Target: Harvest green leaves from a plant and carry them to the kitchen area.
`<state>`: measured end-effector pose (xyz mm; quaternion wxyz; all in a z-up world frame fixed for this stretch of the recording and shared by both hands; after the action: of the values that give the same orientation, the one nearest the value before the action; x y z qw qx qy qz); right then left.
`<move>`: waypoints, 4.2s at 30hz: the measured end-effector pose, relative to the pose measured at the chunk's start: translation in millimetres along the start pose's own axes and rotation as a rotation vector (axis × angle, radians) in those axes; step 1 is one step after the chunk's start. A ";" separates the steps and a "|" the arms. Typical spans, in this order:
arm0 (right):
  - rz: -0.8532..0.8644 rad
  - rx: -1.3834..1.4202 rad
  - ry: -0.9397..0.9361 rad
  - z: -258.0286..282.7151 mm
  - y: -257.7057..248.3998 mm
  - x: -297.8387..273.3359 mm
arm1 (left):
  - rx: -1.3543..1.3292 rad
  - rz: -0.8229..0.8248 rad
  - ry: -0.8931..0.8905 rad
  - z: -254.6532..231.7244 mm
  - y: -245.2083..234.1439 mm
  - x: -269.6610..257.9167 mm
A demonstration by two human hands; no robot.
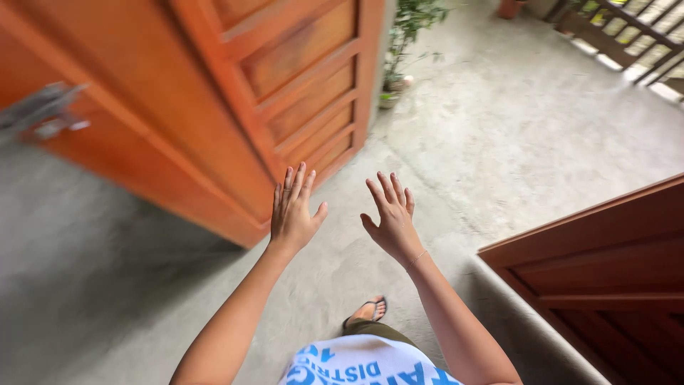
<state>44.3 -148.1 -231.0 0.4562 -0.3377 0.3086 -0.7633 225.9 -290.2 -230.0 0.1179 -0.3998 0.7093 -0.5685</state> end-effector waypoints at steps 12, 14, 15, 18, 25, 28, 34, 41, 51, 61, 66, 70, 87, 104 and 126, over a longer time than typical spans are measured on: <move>-0.124 -0.050 0.188 -197.9 -93.5 121.9 | -0.180 0.068 0.235 -86.3 137.4 235.7; -0.149 -0.067 0.225 -230.7 -109.4 146.4 | -0.198 0.078 0.276 -102.8 165.9 282.7; -0.165 -0.077 0.248 -247.5 -117.0 160.5 | -0.208 0.079 0.302 -110.6 180.5 308.2; -0.250 -0.104 0.256 -300.5 -143.7 210.5 | -0.242 0.094 0.374 -136.0 215.0 390.5; -0.325 -0.110 0.345 -407.5 -193.4 362.4 | -0.259 0.135 0.523 -174.6 278.6 598.7; -0.353 -0.130 0.355 -451.6 -213.0 424.7 | -0.271 0.115 0.547 -196.2 304.0 683.3; -0.326 -0.105 0.405 -542.7 -241.3 510.3 | -0.283 0.139 0.602 -236.3 372.0 805.2; -0.256 -0.091 0.365 -690.2 -283.1 629.6 | -0.344 0.157 0.548 -297.4 464.3 945.2; -0.144 -0.129 0.177 -904.5 -389.3 854.7 | -0.452 0.030 0.379 -391.6 572.1 1177.1; -0.153 -0.083 0.152 -1064.0 -438.6 1081.0 | -0.478 0.041 0.291 -422.5 676.9 1426.8; -0.279 -0.149 0.120 -1134.1 -475.0 1219.5 | -0.448 0.059 0.472 -439.0 703.0 1596.6; -0.355 -0.143 0.137 -1186.5 -502.7 1315.5 | -0.420 0.016 0.555 -450.2 728.2 1723.9; -0.434 -0.169 0.112 -1446.1 -604.0 1659.7 | -0.479 -0.042 0.683 -544.3 853.1 2148.5; -0.566 -0.356 0.143 -1673.4 -784.4 1934.5 | -0.619 -0.023 0.836 -702.1 976.2 2527.2; -0.870 -0.565 0.064 -1800.3 -968.2 2154.6 | -0.867 -0.110 1.115 -870.6 1016.6 2812.4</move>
<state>-2629.5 -1423.6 -19.6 -0.0219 -0.5210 0.3474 -0.7794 -2590.9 -1607.7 -54.1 -0.4614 -0.0955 0.8052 -0.3599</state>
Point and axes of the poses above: each hand's wrist, its own x-axis towards the middle knuckle, its own y-axis out of the palm, z = x × y, the point moved 1 cm from there along x, towards the middle knuckle, and after that the axes turned 7 degrees about x, right-handed, at the moved point
